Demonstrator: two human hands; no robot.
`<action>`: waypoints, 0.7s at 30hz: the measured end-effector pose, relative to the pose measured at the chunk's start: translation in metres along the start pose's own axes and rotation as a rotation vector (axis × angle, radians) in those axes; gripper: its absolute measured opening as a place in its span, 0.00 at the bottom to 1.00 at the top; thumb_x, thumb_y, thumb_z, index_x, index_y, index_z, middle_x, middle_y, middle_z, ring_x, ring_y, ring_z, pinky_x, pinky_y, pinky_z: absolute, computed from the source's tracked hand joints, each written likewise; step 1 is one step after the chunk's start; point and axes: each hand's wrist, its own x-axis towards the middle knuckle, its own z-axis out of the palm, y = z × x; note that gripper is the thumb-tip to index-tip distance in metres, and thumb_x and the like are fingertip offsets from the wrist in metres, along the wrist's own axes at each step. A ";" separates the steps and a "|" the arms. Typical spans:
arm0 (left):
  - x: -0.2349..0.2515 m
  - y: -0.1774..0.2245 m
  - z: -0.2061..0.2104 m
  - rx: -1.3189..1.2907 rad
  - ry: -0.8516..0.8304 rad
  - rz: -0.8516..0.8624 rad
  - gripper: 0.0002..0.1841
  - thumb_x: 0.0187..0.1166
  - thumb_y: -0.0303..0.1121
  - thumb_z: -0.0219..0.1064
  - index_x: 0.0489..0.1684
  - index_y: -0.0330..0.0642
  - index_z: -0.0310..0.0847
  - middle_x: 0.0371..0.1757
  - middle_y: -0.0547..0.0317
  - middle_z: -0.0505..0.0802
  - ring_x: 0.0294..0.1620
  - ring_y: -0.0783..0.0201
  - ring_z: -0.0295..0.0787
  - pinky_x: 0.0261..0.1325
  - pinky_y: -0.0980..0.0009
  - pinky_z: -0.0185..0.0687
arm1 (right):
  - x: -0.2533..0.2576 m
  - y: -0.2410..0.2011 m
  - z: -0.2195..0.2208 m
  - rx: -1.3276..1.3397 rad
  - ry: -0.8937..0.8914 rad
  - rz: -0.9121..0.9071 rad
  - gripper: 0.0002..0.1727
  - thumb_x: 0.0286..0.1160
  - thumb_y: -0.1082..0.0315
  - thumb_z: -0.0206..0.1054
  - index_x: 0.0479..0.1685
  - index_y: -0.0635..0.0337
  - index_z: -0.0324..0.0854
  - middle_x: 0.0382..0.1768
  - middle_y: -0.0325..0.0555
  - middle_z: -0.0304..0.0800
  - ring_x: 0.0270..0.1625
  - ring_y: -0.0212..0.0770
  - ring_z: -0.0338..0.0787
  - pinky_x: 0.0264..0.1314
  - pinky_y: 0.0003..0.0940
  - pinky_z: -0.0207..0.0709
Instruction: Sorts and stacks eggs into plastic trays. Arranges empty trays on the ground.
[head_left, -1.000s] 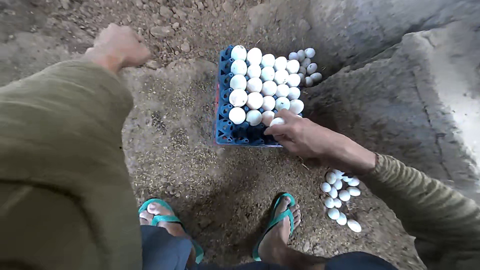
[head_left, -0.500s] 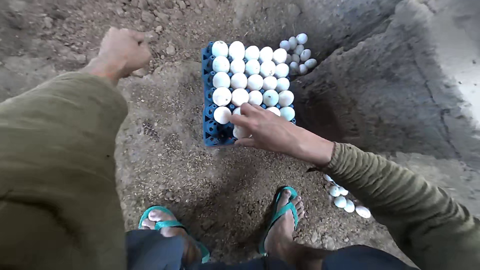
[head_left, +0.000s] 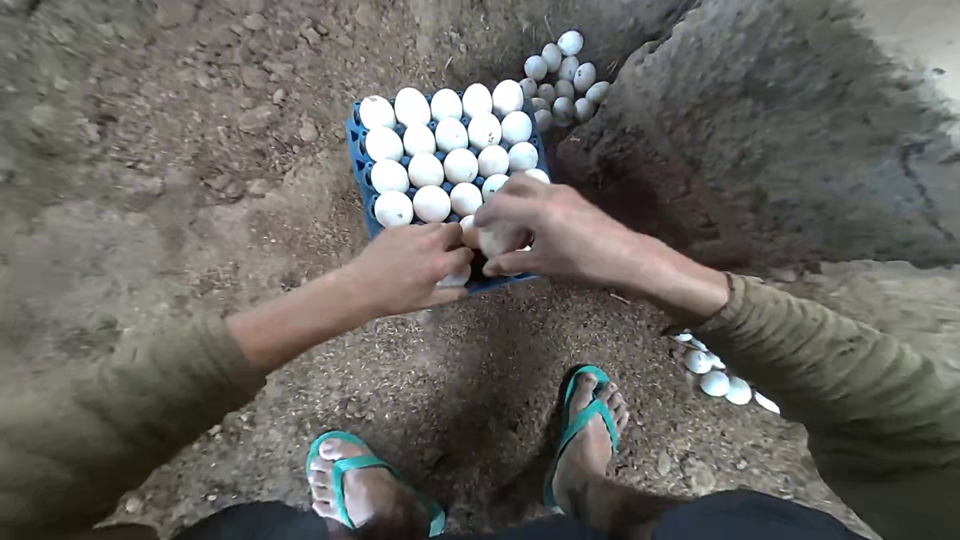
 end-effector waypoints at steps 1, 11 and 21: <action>-0.002 0.002 0.002 0.019 0.022 0.003 0.18 0.66 0.49 0.77 0.38 0.43 0.92 0.44 0.46 0.92 0.41 0.45 0.92 0.35 0.48 0.87 | 0.006 -0.001 0.009 0.023 -0.035 -0.031 0.23 0.65 0.62 0.83 0.59 0.58 0.88 0.53 0.55 0.87 0.49 0.47 0.91 0.52 0.43 0.88; -0.031 0.008 0.015 -0.024 0.191 -0.109 0.18 0.69 0.43 0.72 0.44 0.36 0.87 0.46 0.44 0.89 0.44 0.47 0.91 0.39 0.54 0.88 | 0.000 0.033 0.049 -0.087 -0.042 -0.292 0.11 0.72 0.74 0.72 0.52 0.60 0.88 0.52 0.55 0.86 0.53 0.51 0.89 0.56 0.42 0.87; -0.019 0.007 0.010 -0.042 0.023 -0.065 0.14 0.71 0.41 0.74 0.44 0.39 0.89 0.48 0.47 0.88 0.48 0.48 0.90 0.45 0.53 0.87 | -0.015 0.029 0.029 -0.174 -0.031 -0.182 0.14 0.68 0.72 0.76 0.53 0.57 0.88 0.52 0.54 0.86 0.52 0.50 0.89 0.53 0.42 0.87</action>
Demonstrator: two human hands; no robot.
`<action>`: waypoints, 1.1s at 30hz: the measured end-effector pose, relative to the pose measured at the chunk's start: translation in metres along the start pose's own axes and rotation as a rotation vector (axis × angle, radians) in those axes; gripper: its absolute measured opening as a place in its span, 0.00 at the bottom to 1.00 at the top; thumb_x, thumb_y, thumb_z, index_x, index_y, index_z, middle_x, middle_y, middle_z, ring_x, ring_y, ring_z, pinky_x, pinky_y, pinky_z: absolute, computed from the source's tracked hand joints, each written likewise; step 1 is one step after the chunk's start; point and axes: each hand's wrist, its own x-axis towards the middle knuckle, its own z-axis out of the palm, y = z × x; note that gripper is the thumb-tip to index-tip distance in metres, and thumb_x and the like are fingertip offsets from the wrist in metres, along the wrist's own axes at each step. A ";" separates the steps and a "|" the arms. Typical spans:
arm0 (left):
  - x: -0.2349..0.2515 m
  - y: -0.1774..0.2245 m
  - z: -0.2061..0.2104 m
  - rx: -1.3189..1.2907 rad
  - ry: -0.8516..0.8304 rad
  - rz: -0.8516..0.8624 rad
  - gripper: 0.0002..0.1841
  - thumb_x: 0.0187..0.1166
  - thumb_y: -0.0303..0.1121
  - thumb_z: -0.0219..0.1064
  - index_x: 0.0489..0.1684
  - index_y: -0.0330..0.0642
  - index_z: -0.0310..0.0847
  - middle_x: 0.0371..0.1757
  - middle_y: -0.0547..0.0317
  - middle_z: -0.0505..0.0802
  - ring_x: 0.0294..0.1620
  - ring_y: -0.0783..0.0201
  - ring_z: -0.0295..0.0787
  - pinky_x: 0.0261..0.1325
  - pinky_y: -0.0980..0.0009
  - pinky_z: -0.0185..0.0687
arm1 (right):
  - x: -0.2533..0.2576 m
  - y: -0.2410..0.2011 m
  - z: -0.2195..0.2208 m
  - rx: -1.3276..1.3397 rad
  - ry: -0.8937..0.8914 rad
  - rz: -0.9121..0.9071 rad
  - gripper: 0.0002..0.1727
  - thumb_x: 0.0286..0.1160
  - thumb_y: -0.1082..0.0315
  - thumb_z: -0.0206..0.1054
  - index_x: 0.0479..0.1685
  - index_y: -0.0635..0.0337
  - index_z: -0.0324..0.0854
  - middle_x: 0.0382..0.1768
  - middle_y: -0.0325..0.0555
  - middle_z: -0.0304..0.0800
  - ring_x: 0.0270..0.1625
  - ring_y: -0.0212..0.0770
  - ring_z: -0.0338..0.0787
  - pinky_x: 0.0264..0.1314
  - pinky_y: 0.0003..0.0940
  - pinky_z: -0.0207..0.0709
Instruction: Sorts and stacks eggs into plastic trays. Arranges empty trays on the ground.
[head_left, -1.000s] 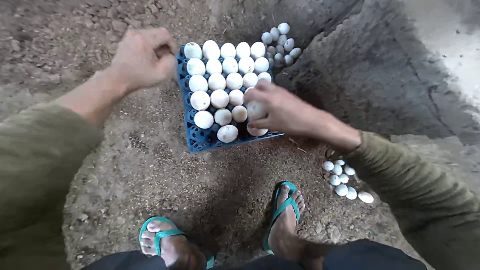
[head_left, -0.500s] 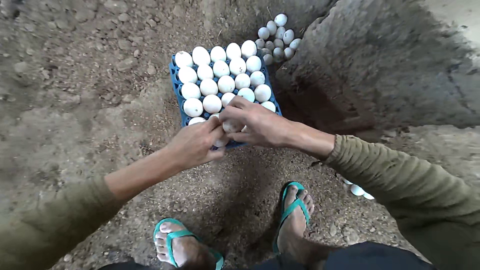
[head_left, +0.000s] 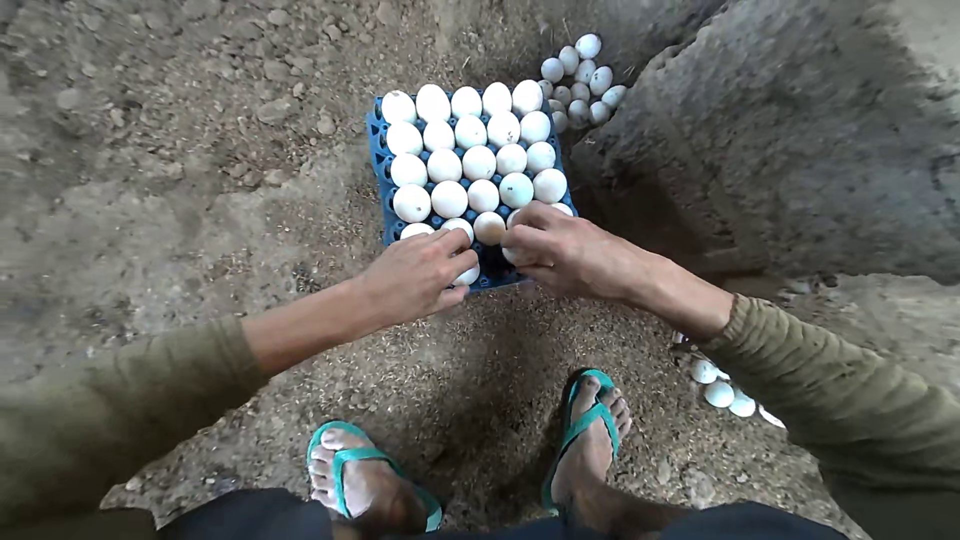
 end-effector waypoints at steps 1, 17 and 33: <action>0.000 -0.001 0.001 -0.015 0.006 -0.003 0.16 0.71 0.43 0.74 0.45 0.39 0.89 0.48 0.47 0.88 0.49 0.48 0.89 0.45 0.54 0.88 | 0.004 -0.005 0.001 0.017 -0.020 0.000 0.12 0.69 0.72 0.75 0.52 0.57 0.89 0.53 0.55 0.83 0.50 0.48 0.89 0.51 0.40 0.87; 0.057 0.013 0.010 -0.112 0.183 0.119 0.22 0.82 0.49 0.65 0.61 0.41 0.88 0.55 0.48 0.90 0.57 0.50 0.88 0.59 0.56 0.85 | -0.107 0.010 -0.115 -0.063 -0.076 0.445 0.16 0.71 0.61 0.77 0.56 0.53 0.88 0.48 0.42 0.87 0.39 0.36 0.90 0.44 0.38 0.90; 0.057 -0.020 0.038 -0.155 0.039 0.130 0.19 0.82 0.46 0.67 0.48 0.36 0.86 0.50 0.38 0.89 0.53 0.44 0.88 0.54 0.52 0.83 | -0.441 0.092 0.089 0.379 0.267 1.651 0.28 0.76 0.55 0.75 0.72 0.58 0.81 0.70 0.64 0.83 0.73 0.64 0.83 0.76 0.69 0.72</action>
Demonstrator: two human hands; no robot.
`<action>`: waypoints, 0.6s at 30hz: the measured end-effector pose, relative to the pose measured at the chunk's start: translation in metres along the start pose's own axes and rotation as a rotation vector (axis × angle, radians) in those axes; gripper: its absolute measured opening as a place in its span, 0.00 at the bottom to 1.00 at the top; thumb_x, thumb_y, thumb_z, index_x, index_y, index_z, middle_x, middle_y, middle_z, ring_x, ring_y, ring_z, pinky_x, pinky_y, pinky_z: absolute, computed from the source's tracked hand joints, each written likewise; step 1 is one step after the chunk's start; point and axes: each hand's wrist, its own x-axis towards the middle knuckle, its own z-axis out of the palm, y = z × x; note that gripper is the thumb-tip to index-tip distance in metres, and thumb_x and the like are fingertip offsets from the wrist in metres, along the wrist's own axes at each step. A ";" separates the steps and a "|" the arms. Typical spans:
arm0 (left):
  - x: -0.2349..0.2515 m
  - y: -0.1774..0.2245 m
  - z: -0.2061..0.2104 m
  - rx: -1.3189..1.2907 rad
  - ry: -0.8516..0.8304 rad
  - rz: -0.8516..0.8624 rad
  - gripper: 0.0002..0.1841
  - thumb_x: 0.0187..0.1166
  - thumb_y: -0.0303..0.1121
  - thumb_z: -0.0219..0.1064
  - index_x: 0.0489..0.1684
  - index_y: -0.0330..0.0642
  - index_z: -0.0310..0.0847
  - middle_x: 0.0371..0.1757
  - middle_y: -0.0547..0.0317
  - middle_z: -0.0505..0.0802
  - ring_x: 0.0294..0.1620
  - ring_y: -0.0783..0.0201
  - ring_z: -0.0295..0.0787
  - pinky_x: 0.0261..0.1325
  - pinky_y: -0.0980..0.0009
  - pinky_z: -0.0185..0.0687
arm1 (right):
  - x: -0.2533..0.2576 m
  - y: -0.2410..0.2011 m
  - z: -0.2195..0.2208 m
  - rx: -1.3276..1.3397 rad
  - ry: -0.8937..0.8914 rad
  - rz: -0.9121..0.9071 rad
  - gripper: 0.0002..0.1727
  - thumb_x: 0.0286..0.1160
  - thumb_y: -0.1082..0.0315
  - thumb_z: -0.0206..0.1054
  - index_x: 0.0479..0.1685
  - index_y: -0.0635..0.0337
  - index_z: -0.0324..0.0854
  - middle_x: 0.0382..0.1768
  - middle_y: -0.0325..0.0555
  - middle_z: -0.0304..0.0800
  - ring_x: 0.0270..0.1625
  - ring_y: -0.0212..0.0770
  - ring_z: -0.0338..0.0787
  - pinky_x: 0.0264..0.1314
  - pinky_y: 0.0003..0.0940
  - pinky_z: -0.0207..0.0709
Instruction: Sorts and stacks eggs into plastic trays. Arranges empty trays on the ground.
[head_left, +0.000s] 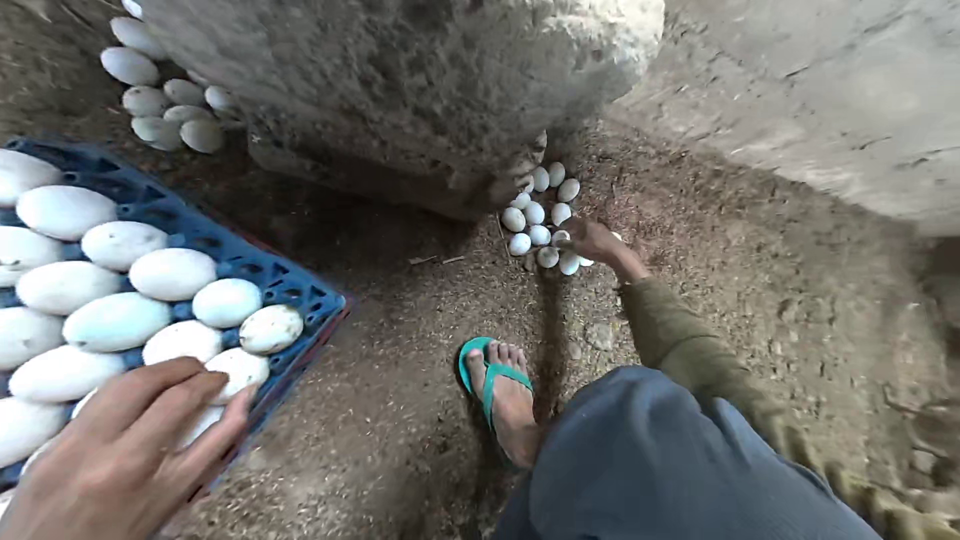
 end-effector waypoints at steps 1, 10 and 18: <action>0.000 0.001 -0.002 -0.007 -0.007 -0.003 0.19 0.82 0.46 0.68 0.47 0.35 0.86 0.50 0.37 0.89 0.52 0.44 0.88 0.54 0.51 0.83 | 0.002 0.000 0.012 0.007 -0.004 0.000 0.31 0.71 0.53 0.78 0.74 0.55 0.80 0.76 0.65 0.77 0.75 0.66 0.80 0.75 0.71 0.71; 0.029 0.030 -0.064 0.153 0.231 -0.081 0.17 0.80 0.35 0.62 0.36 0.25 0.85 0.40 0.33 0.90 0.42 0.42 0.89 0.48 0.52 0.84 | 0.016 0.017 0.038 -0.335 -0.012 -0.121 0.57 0.59 0.42 0.82 0.88 0.64 0.62 0.87 0.77 0.55 0.87 0.77 0.61 0.84 0.72 0.58; -0.010 -0.050 -0.142 0.117 0.589 -0.519 0.15 0.84 0.33 0.56 0.47 0.29 0.83 0.33 0.53 0.86 0.28 0.72 0.76 0.35 0.74 0.74 | 0.003 0.020 0.024 -0.267 -0.283 -0.227 0.39 0.63 0.68 0.83 0.78 0.69 0.73 0.73 0.72 0.79 0.77 0.67 0.78 0.82 0.64 0.69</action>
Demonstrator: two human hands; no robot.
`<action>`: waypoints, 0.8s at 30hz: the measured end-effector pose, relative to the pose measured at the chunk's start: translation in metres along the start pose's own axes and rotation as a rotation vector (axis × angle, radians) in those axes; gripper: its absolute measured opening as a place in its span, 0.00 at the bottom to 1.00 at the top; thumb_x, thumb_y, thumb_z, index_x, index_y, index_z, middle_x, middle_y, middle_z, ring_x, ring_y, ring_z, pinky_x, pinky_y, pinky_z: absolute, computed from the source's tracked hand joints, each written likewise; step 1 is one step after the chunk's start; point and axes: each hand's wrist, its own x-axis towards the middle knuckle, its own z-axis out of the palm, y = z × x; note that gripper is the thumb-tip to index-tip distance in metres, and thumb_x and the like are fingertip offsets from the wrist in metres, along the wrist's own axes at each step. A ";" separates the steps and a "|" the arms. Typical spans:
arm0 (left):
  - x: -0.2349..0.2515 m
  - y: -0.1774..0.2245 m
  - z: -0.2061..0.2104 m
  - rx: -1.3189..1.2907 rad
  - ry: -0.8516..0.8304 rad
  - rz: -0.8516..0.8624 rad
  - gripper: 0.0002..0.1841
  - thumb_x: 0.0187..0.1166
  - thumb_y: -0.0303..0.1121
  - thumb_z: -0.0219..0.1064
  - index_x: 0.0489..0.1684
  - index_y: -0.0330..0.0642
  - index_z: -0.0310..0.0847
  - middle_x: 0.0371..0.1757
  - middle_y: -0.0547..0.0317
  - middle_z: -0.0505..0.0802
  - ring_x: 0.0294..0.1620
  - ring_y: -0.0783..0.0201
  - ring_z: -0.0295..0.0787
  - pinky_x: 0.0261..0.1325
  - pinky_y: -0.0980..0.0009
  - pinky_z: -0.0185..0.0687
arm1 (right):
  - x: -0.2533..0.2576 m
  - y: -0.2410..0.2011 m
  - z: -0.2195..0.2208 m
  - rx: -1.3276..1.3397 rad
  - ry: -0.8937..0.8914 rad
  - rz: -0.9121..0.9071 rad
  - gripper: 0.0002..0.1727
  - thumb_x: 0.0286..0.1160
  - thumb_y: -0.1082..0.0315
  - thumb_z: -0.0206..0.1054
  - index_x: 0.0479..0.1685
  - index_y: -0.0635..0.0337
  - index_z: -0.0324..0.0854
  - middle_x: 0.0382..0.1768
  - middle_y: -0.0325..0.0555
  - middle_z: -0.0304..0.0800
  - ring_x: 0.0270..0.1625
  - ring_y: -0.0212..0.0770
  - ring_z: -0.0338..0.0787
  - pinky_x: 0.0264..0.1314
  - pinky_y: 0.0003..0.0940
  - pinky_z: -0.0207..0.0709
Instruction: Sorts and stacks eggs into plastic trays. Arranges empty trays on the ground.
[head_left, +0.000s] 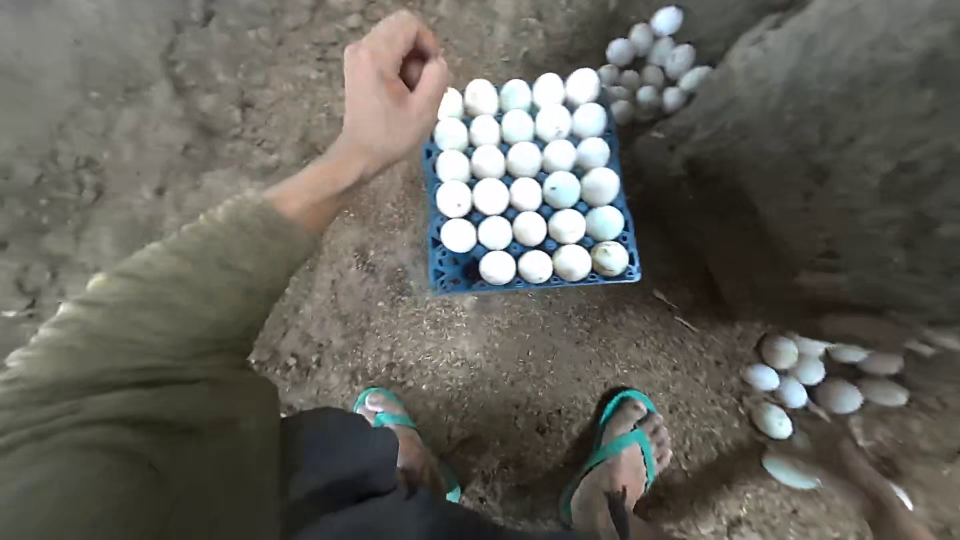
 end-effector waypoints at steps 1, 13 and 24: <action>0.000 -0.014 -0.008 -0.002 0.027 -0.101 0.14 0.84 0.33 0.55 0.48 0.31 0.83 0.31 0.58 0.85 0.26 0.76 0.75 0.34 0.77 0.73 | -0.005 -0.006 -0.002 -0.024 -0.018 0.017 0.37 0.66 0.67 0.81 0.78 0.68 0.74 0.72 0.72 0.80 0.76 0.68 0.79 0.81 0.66 0.69; -0.076 -0.087 -0.024 -0.202 -0.429 -0.761 0.22 0.94 0.43 0.47 0.65 0.33 0.78 0.54 0.38 0.87 0.50 0.49 0.86 0.57 0.47 0.81 | -0.101 -0.385 -0.088 -0.204 0.133 -0.992 0.28 0.71 0.47 0.73 0.63 0.57 0.84 0.51 0.49 0.92 0.44 0.33 0.91 0.45 0.33 0.87; -0.100 -0.054 0.025 -0.601 -0.566 -0.906 0.29 0.97 0.44 0.32 0.68 0.33 0.77 0.52 0.44 0.88 0.45 0.58 0.86 0.52 0.59 0.81 | -0.059 -0.556 0.038 -0.611 -0.021 -1.306 0.22 0.80 0.54 0.70 0.58 0.64 0.85 0.55 0.58 0.89 0.58 0.55 0.91 0.61 0.52 0.85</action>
